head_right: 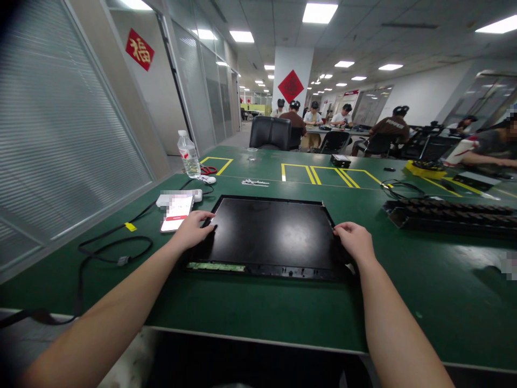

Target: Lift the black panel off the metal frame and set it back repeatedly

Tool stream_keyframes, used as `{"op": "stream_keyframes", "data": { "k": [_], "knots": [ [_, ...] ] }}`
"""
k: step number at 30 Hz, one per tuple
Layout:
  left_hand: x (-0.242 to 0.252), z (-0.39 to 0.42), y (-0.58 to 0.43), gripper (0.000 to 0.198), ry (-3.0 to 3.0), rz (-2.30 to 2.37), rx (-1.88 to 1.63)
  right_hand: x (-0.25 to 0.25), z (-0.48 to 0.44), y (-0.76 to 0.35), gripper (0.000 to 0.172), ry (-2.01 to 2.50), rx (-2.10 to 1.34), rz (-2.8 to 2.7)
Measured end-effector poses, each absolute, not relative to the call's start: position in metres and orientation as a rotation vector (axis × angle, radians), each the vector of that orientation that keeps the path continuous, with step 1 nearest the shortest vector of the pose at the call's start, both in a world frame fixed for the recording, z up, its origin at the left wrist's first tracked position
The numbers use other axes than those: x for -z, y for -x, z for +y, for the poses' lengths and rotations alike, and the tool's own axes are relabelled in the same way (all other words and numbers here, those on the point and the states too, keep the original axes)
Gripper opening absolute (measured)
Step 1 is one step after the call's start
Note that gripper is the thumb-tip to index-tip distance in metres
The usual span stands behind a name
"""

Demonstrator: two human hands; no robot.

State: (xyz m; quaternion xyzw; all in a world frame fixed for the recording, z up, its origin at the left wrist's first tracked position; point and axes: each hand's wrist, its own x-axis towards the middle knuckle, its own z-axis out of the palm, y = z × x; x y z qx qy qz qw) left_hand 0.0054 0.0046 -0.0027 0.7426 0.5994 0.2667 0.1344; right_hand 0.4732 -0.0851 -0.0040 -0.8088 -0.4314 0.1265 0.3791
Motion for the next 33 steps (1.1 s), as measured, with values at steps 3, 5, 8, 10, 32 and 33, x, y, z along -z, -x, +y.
{"op": "stream_keyframes", "data": {
  "k": [3,5,8,10,32,33],
  "knots": [
    [-0.003,0.003,-0.004,0.040,-2.120,1.791,-0.721,0.002,-0.086,-0.472,0.027,2.049,-0.334,-1.069],
    [-0.005,0.002,-0.003,0.041,-2.114,1.837,-0.686,0.001,-0.087,-0.471,0.027,2.040,-0.344,-1.055],
    [-0.008,0.002,-0.002,0.043,-2.105,1.903,-0.650,0.000,-0.088,-0.472,0.027,2.043,-0.324,-1.050],
    [-0.008,0.002,-0.002,0.044,-2.110,1.917,-0.636,0.000,-0.088,-0.474,0.026,2.051,-0.283,-1.037],
    [0.000,0.008,0.003,0.036,-2.254,1.977,-0.454,0.020,-0.080,-0.488,0.028,2.162,-0.275,-1.208],
    [0.000,0.008,0.004,0.034,-2.257,1.980,-0.459,0.020,-0.080,-0.488,0.030,2.168,-0.279,-1.213]
  ]
}}
